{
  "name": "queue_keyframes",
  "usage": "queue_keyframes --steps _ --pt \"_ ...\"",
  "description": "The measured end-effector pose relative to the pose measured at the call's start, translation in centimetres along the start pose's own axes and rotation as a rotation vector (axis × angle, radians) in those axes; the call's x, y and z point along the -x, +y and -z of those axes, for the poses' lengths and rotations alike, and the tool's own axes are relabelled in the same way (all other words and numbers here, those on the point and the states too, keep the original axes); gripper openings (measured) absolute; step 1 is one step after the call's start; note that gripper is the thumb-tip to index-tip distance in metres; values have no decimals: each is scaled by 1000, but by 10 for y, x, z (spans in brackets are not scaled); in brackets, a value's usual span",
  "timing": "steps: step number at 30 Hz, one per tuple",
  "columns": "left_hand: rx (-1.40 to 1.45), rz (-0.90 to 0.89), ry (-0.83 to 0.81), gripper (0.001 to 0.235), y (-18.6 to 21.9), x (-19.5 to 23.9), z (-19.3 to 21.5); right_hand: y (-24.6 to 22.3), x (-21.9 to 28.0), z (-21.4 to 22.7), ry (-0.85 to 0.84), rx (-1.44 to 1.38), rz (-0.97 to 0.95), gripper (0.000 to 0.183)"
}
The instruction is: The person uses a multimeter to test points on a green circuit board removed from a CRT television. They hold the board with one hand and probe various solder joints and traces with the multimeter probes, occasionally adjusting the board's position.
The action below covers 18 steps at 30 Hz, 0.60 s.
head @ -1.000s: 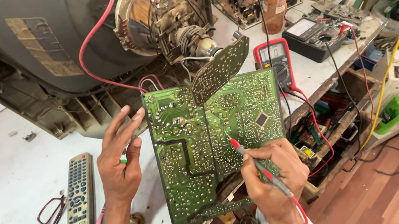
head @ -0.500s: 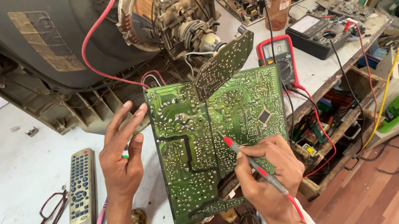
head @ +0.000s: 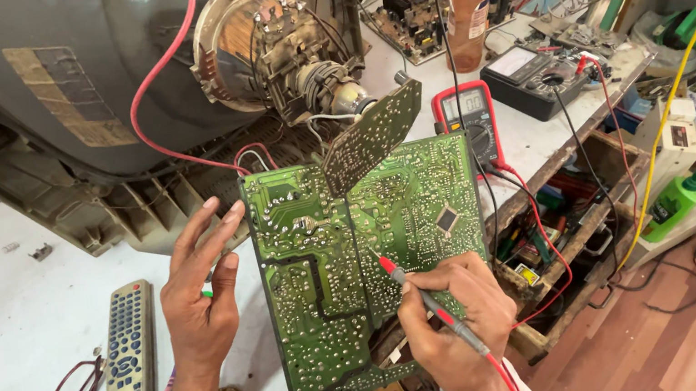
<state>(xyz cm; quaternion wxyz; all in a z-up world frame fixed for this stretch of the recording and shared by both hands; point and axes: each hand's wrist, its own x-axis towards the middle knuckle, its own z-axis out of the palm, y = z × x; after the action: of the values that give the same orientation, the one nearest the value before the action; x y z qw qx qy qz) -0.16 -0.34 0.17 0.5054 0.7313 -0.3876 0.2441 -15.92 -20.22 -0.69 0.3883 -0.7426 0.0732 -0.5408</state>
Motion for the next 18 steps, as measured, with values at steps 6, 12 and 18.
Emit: queue_keyframes --steps 6,12,18 --pt "-22 -32 4 42 0 0 0 -1 0 0 1 13 -17 13" --pt "-33 -40 7 43 0 0 0 -2 1 1 -4 16 -40 13" --pt "-6 -11 4 41 1 0 0 -3 1 0 -9 2 -21 13"
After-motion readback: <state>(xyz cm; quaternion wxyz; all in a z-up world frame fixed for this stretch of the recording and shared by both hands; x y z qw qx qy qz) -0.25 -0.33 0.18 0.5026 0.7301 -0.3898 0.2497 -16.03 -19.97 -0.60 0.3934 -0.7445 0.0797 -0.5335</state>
